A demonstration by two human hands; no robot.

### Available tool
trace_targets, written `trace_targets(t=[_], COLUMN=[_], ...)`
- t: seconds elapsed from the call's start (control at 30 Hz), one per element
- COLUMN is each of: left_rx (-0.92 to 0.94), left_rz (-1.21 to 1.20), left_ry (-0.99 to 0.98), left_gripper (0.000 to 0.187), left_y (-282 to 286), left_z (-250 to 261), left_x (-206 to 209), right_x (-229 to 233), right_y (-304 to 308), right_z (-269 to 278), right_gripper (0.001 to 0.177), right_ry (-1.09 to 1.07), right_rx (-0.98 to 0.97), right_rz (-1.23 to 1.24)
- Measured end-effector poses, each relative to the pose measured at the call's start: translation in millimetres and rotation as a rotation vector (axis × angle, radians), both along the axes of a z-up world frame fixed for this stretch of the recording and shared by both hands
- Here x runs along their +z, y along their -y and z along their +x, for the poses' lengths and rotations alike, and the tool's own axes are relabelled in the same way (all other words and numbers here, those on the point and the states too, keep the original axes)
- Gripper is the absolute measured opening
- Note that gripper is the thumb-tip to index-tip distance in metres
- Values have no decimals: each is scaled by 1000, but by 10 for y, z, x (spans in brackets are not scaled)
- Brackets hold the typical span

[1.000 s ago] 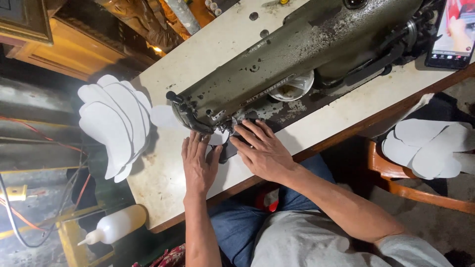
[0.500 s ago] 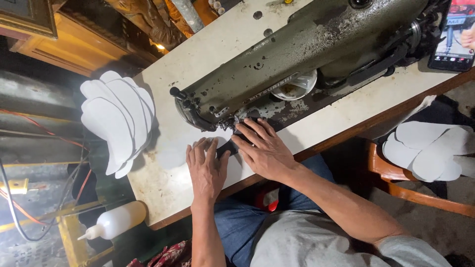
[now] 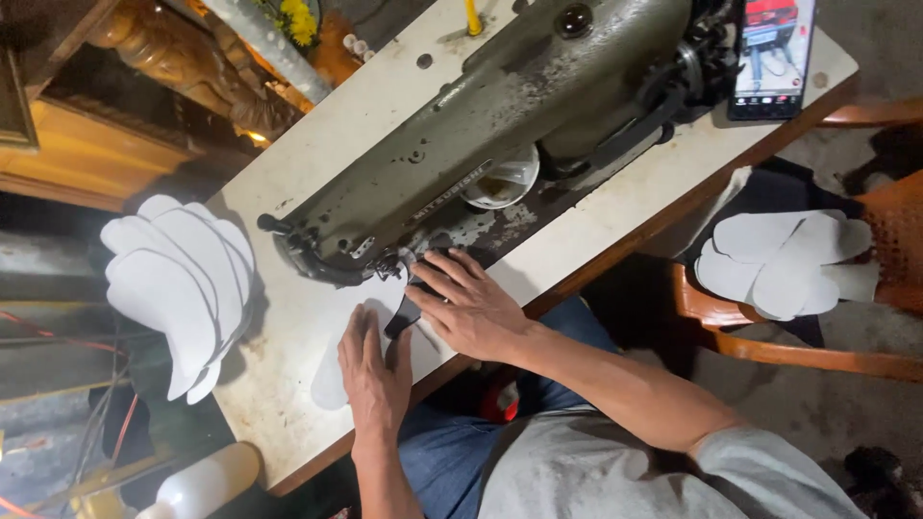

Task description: Stitching the edges of white shoe upper components using an industrial sewing machine at a stitching station.

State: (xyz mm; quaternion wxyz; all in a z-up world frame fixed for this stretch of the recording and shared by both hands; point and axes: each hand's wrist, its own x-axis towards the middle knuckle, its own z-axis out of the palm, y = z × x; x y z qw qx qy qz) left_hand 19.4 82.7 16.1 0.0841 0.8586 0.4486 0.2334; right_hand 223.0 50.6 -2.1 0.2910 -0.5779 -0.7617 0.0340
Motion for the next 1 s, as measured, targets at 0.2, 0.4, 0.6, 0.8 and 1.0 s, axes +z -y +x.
trace_targets(t=[0.2,0.4,0.6,0.8,1.0], left_rx=[75,199,127,120,26], left_rz=[90,148,158,15,-18], left_ry=[-71,-202,-181,-174,-10], left_gripper=[52,50,47,67,53], left_y=[68,272,571,882,927], left_z=[-117,-302,-313,-198,-71], left_x=[31,-19,-34,-113,-40], right_x=[132,75,-240,-1010,-2179], right_y=[55,429,1294,1668,1748], right_z=[54,187,489,995,1824], right_gripper=[42,27,33,28,21], right_ry=[-78,-463,-489,-450,-297], right_rx=[18,300,169,-340,-632], right_rz=[142,326,210,-173,-213])
